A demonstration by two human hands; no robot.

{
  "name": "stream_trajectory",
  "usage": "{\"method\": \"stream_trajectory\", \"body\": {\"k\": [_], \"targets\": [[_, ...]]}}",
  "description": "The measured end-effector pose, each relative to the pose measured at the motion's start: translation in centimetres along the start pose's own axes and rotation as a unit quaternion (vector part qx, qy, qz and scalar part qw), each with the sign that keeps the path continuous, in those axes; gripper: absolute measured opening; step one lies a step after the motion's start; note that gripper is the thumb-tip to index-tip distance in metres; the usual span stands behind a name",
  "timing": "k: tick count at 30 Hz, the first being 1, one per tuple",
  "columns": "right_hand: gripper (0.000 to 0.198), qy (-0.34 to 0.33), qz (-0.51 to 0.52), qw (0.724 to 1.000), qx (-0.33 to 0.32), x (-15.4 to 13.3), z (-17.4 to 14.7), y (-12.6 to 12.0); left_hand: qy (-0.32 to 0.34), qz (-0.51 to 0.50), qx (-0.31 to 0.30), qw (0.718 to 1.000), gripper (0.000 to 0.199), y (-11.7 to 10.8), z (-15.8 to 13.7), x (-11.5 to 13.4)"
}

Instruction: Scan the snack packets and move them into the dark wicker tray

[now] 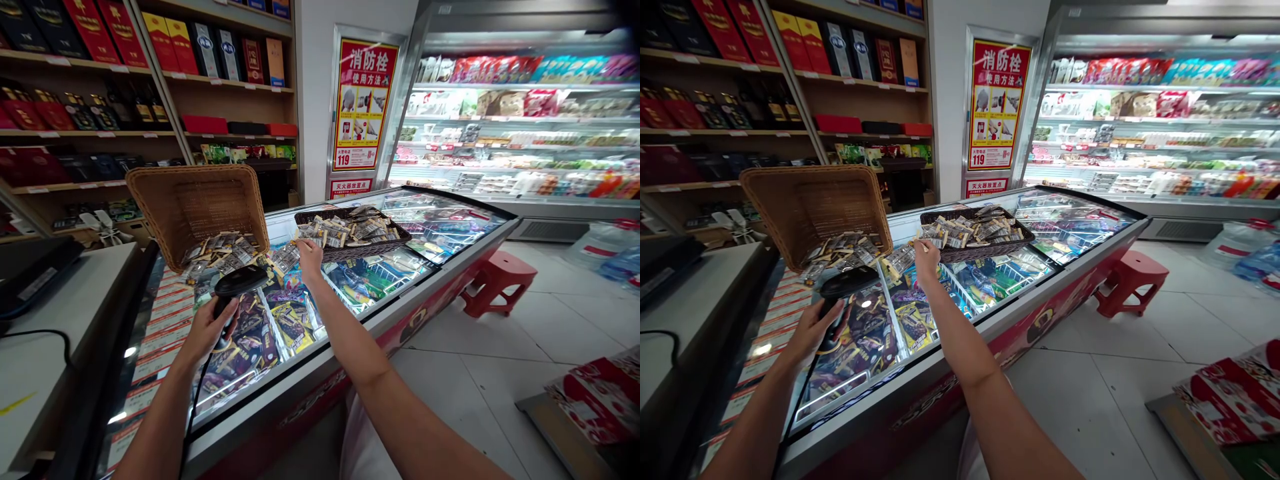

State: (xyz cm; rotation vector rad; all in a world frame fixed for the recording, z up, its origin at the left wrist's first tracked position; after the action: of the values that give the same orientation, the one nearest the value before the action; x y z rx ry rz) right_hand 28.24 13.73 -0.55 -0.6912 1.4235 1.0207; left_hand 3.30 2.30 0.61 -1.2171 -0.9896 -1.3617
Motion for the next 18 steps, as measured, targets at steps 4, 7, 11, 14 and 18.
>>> {"method": "stream_trajectory", "body": {"k": [4, 7, 11, 14, 18], "targets": [[0.028, -0.007, 0.000, 1.000, -0.004, 0.19, 0.12, 0.05, 0.011, 0.005, 0.000, 1.000, 0.045, 0.13, -0.06, 0.04], [0.028, -0.012, -0.004, 1.000, -0.008, 0.37, 0.14, 0.14, 0.017, -0.001, 0.011, 1.000, 0.044, 0.21, -0.17, 0.18], [0.026, -0.028, -0.026, 0.999, 0.005, 0.25, 0.02, 0.11, 0.025, 0.003, -0.007, 1.000, 0.044, 0.21, -0.09, 0.31], [0.025, -0.060, -0.052, 0.997, 0.014, 0.01, -0.06, 0.06, 0.020, 0.005, -0.017, 1.000, 0.046, 0.09, -0.01, 0.20], [0.025, -0.093, -0.074, 0.993, 0.022, 0.00, -0.12, 0.07, 0.032, 0.009, -0.008, 0.999, 0.046, -0.15, -0.06, 0.13]]}}
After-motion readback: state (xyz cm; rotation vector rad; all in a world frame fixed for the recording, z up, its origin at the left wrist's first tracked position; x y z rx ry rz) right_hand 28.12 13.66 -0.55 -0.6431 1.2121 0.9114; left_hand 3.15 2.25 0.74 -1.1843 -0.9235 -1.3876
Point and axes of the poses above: each hand's wrist, its own z-axis towards the middle knuckle, its own y-axis out of the palm, x = y × z, the point moved 4 cm from there along z, towards the middle knuckle, and after that the axes turned 8 degrees about -z, right-handed, at the moved point
